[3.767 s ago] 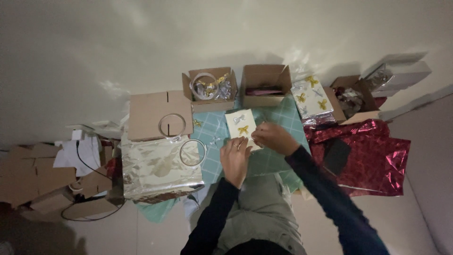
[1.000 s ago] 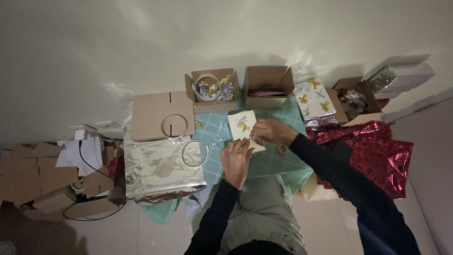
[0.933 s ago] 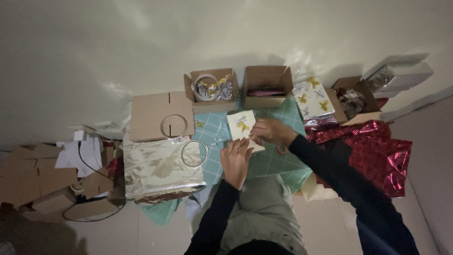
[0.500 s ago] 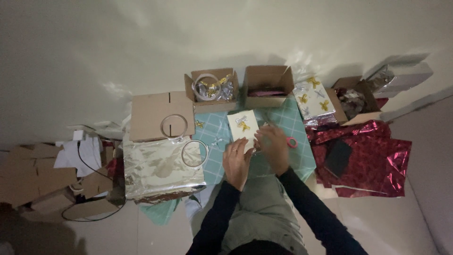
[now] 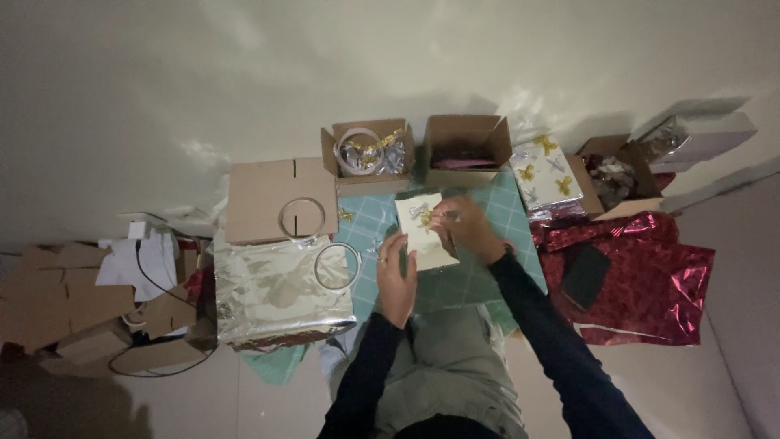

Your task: The person decorates a small gift box by hand by applying small bow stickers to the lid. They handle a roll of tape, use scissors to cut adhesive pieces, and carefully position the bows on the box.

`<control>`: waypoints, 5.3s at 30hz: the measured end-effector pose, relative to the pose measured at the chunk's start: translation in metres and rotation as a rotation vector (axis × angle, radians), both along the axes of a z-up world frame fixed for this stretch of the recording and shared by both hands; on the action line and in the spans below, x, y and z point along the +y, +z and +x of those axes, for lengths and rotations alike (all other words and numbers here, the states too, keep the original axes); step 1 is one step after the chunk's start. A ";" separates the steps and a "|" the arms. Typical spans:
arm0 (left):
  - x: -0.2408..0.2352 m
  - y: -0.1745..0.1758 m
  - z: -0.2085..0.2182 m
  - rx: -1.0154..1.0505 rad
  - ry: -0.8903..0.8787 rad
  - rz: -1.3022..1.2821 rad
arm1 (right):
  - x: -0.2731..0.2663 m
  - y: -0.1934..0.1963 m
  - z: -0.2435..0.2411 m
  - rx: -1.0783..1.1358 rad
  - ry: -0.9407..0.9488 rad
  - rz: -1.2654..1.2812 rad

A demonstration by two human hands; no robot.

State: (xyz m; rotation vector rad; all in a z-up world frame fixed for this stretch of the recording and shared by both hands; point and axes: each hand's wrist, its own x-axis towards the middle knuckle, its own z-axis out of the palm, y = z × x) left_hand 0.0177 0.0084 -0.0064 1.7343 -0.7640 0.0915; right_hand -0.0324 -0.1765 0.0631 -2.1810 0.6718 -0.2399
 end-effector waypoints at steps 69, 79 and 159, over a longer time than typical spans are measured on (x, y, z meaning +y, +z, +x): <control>0.008 -0.008 0.008 0.082 -0.188 0.191 | 0.082 -0.064 -0.036 -0.204 -0.335 -0.887; 0.011 0.007 0.010 0.111 -0.196 0.344 | 0.074 -0.096 -0.016 -0.236 -0.529 -0.623; -0.012 0.013 0.017 0.389 -0.119 0.048 | 0.037 -0.026 -0.038 -0.101 -0.182 0.127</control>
